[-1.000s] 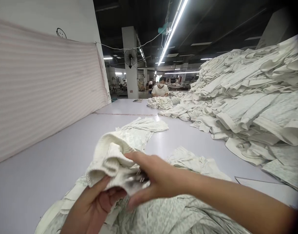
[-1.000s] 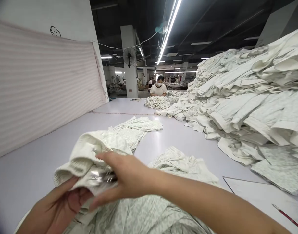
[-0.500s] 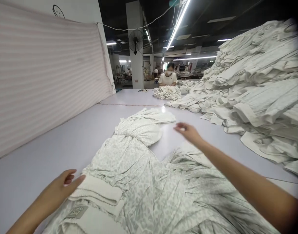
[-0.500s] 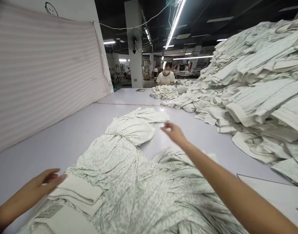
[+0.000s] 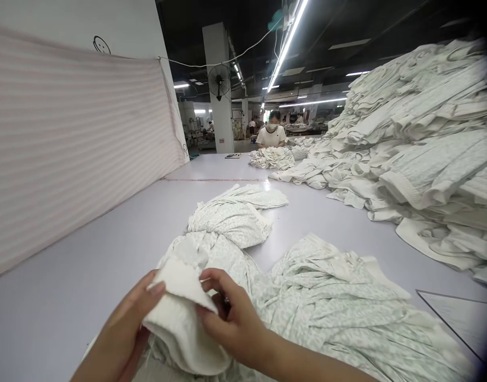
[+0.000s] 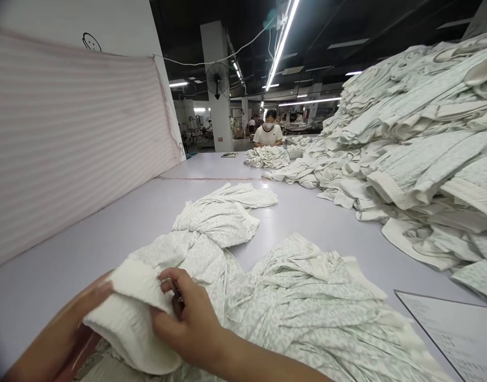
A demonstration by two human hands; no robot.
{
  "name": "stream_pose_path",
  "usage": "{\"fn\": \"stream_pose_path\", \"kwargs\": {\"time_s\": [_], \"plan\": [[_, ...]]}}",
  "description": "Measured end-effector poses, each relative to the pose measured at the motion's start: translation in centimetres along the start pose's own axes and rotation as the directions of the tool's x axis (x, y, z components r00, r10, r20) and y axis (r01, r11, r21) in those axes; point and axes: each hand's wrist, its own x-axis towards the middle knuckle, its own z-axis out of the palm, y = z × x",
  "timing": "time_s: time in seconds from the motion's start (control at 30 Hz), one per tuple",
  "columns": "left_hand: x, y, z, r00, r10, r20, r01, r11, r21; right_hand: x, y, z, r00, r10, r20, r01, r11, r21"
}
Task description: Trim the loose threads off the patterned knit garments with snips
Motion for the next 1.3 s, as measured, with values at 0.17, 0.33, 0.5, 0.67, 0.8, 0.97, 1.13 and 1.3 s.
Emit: {"fn": "stream_pose_path", "kwargs": {"time_s": [0.17,0.33,0.5,0.67,0.8,0.97,1.13,1.3], "plan": [[1.4,-4.1,1.0,0.976,0.131,0.173,-0.164,0.967,0.194,-2.5,-1.4,-4.0,0.998,-0.005,-0.057,0.001,0.998,-0.068],[1.8,-5.8,2.2,0.945,0.315,0.084,-0.309,0.785,0.537,-5.2,-2.1,-4.9,0.999,-0.011,-0.052,0.001,0.98,-0.199],[1.9,-5.3,1.8,0.936,0.352,0.023,-0.304,0.773,0.556,-7.5,-0.9,-4.8,0.984,0.129,-0.122,-0.144,0.981,-0.131],[1.6,-5.0,1.2,0.951,0.306,0.049,-0.302,0.88,0.366,-7.4,-1.7,-5.4,0.97,0.242,0.014,-0.228,0.929,-0.291],[1.4,-5.3,0.4,0.959,0.284,0.01,-0.282,0.944,0.17,-6.3,-3.2,-5.8,0.913,0.393,0.107,-0.3,0.827,-0.476],[1.0,-5.5,0.6,0.964,0.258,0.064,-0.264,0.96,0.093,-5.1,-3.8,-4.8,0.98,0.194,0.033,-0.168,0.909,-0.381],[0.6,-5.4,1.1,0.965,0.257,0.044,-0.26,0.962,0.083,-3.4,-2.6,-1.5,0.995,-0.067,0.079,0.094,0.903,-0.42],[1.1,-5.6,0.4,0.982,0.159,0.106,-0.155,0.987,-0.04,-2.7,-3.0,-0.9,0.983,-0.032,0.178,0.085,0.951,-0.296]]}}
